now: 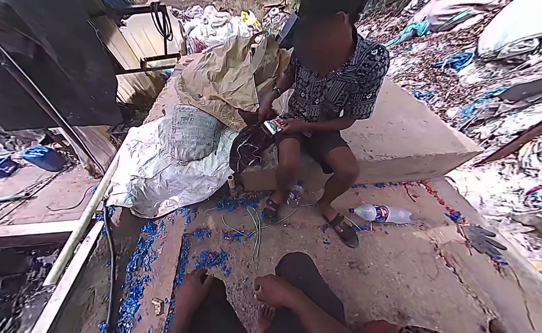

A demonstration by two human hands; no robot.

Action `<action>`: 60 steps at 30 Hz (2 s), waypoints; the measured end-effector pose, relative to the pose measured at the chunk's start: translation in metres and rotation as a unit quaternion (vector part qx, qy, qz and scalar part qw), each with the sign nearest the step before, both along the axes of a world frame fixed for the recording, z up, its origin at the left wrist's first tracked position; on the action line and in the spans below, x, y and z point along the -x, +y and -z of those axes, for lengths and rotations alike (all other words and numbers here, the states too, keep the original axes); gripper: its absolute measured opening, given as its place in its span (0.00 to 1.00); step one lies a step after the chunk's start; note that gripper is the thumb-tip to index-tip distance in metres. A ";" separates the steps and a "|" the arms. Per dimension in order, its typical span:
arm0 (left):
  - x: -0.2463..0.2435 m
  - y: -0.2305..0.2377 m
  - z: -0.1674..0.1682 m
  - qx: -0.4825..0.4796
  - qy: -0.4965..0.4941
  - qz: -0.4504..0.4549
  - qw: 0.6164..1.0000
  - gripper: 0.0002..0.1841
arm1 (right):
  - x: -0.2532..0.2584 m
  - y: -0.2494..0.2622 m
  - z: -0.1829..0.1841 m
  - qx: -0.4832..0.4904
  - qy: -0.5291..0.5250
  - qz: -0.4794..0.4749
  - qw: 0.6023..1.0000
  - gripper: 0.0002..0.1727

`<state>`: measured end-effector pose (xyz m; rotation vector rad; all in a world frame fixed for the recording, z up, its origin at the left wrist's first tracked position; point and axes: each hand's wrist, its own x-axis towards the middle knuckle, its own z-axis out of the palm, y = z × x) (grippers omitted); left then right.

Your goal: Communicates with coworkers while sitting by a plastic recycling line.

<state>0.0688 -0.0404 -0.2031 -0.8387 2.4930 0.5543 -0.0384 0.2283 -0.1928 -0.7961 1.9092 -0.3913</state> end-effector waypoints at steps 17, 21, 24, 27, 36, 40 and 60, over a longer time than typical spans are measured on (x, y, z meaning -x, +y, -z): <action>-0.009 -0.006 0.005 0.016 0.002 -0.004 1.000 0.26 | 0.001 0.009 -0.004 0.003 -0.002 0.017 1.000 0.21; -0.010 -0.007 0.006 0.015 0.002 -0.009 1.000 0.26 | -0.001 0.011 -0.003 0.007 0.003 0.018 1.000 0.21; -0.011 -0.008 0.007 0.013 0.004 -0.011 1.000 0.26 | -0.002 0.009 -0.002 0.010 0.000 0.017 1.000 0.21; -0.013 -0.010 0.014 0.018 0.017 -0.008 1.000 0.24 | -0.001 0.009 -0.004 0.006 -0.004 0.011 1.000 0.21; -0.011 -0.006 0.008 0.022 0.014 -0.009 1.000 0.25 | 0.001 0.010 -0.007 0.001 -0.004 0.012 1.000 0.22; -0.012 -0.006 0.007 0.020 0.019 -0.010 1.000 0.25 | 0.000 0.009 -0.006 0.004 -0.003 0.011 1.000 0.22; -0.016 -0.007 -0.015 -0.049 0.000 -0.037 0.998 0.26 | -0.002 0.002 0.000 -0.023 0.002 0.006 1.000 0.22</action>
